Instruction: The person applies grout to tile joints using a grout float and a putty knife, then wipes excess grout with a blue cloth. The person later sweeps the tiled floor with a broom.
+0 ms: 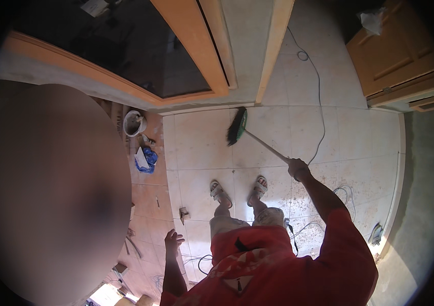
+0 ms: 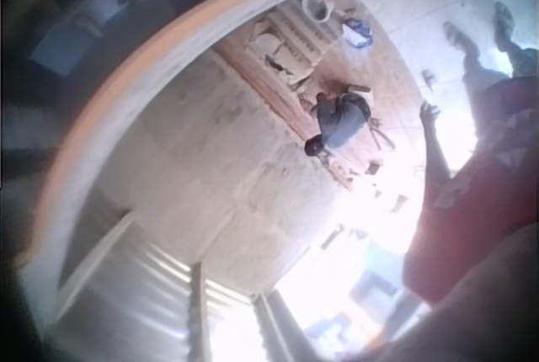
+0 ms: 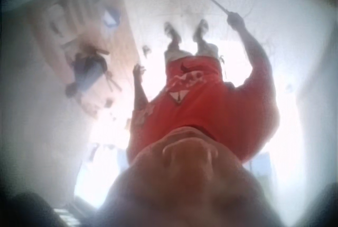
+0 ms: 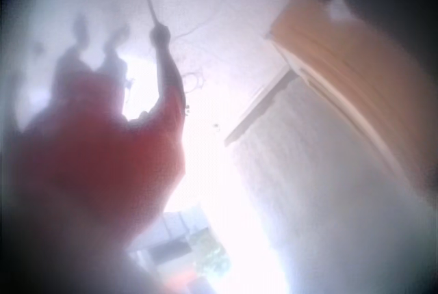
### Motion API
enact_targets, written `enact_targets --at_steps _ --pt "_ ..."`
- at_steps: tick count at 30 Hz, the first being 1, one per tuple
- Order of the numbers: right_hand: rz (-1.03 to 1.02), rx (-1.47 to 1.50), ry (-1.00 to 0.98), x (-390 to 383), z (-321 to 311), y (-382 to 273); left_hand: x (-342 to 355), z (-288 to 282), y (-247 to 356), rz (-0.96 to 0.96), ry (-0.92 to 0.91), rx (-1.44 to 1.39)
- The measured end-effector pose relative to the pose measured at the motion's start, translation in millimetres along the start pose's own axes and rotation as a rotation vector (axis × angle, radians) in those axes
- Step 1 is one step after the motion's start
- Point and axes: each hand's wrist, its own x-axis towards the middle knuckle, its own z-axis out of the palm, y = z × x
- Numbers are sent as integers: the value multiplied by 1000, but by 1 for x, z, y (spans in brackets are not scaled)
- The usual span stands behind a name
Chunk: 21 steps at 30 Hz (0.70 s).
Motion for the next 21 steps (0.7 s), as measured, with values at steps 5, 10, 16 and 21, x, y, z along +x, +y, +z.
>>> enact_targets --at_steps 5,10,16,21 --pt "-74 33 -37 -90 -56 16 -23 1 -38 -151 52 -5" --pt "-178 6 -98 -27 -55 -28 -18 37 -19 -134 -50 88" --pt "12 26 -63 0 13 40 -18 30 -15 -83 -32 8" --pt "-29 61 -123 -93 -42 41 -29 15 -39 -171 39 51"
